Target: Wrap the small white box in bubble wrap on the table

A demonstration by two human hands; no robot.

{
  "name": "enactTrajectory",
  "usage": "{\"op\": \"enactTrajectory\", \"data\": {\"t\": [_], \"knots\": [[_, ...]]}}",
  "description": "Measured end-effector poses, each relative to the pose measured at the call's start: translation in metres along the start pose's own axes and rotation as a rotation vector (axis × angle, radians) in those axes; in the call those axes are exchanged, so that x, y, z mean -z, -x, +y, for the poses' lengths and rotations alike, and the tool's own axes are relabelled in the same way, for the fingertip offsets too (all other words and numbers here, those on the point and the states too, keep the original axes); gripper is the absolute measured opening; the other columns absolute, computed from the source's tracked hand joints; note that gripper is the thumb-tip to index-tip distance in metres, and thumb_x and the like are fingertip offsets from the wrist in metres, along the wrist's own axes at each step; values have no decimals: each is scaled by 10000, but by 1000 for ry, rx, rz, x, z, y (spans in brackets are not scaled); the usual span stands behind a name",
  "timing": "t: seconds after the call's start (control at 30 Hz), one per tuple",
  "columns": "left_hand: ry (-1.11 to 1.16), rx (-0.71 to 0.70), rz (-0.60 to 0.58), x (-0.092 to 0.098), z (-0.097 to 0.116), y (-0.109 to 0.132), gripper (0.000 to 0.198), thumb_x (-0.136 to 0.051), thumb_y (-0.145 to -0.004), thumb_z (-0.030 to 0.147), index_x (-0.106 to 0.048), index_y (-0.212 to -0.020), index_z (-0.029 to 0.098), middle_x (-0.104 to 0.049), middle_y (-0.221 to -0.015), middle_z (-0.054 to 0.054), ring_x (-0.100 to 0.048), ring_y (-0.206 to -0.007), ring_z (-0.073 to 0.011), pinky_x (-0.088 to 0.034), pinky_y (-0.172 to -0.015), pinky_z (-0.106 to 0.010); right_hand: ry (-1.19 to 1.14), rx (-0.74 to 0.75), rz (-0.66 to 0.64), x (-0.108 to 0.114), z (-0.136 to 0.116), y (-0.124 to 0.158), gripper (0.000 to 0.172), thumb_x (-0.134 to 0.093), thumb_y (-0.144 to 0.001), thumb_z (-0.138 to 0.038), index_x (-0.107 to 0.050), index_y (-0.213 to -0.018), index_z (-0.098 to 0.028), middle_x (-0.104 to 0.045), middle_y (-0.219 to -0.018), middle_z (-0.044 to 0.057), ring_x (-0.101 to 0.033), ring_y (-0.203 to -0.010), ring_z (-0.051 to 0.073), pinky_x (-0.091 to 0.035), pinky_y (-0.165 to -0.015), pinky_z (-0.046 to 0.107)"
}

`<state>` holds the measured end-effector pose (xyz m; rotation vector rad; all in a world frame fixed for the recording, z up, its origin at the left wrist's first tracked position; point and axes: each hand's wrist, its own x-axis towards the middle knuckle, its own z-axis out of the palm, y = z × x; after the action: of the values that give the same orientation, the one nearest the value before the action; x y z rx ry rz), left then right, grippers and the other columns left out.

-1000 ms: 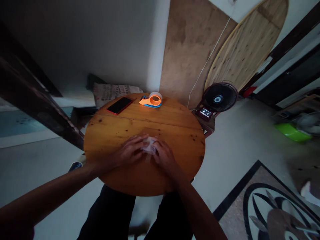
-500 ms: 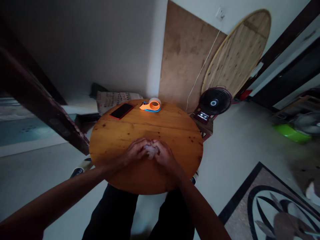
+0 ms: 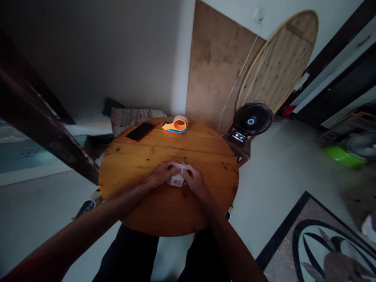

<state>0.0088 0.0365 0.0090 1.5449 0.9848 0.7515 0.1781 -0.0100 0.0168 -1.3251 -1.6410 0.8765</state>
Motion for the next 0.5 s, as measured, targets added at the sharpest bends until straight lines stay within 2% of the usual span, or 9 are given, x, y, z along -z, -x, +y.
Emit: {"op": "enactTrajectory", "data": {"t": [0.07,0.1,0.2,0.27,0.4,0.5], "knots": [[53,-14,14,2,-3,2,330,-583,-789,395,-645,-961,121,-664,-871,-63,-608,-764,-177,-481,-649,-274,-30,-15,8,-1,2,-1,264,-526,-867,-383,-664,-1012,-210,-683,-973,33,-627,-870,179,-496,-784,300],[102,-22,-16,4,-3,3,352,-590,-795,408,-648,-997,126,-672,-923,-72,-616,-811,-187,-490,-689,-286,-46,-26,10,-1,4,-3,256,-532,-862,-388,-672,-973,-204,-682,-928,27,-625,-831,174,-496,-753,292],[250,-53,-206,11,-3,7,460,-661,-772,390,-609,-1174,172,-663,-1101,-76,-619,-962,-202,-483,-833,-320,-76,-53,17,-3,9,-8,249,-551,-845,-406,-678,-866,-193,-667,-811,13,-609,-735,161,-488,-679,273],[309,-35,-272,14,-3,9,568,-733,-714,354,-569,-1230,181,-661,-1114,-74,-620,-972,-199,-478,-858,-329,-94,-70,37,-4,11,-10,251,-567,-827,-415,-683,-851,-193,-669,-790,14,-610,-725,166,-491,-667,278],[332,7,-248,15,-4,8,562,-749,-707,367,-573,-1202,170,-664,-1090,-76,-622,-935,-186,-478,-840,-325,-114,-82,98,-5,11,-11,271,-571,-821,-419,-701,-939,-212,-711,-919,42,-643,-859,206,-519,-756,331],[321,-5,-235,15,-4,6,509,-723,-736,399,-590,-1170,170,-668,-1084,-70,-621,-928,-177,-466,-841,-312,-166,-95,45,-4,8,-6,300,-544,-847,-430,-686,-1009,-221,-712,-1004,57,-654,-943,222,-526,-807,353]]}}
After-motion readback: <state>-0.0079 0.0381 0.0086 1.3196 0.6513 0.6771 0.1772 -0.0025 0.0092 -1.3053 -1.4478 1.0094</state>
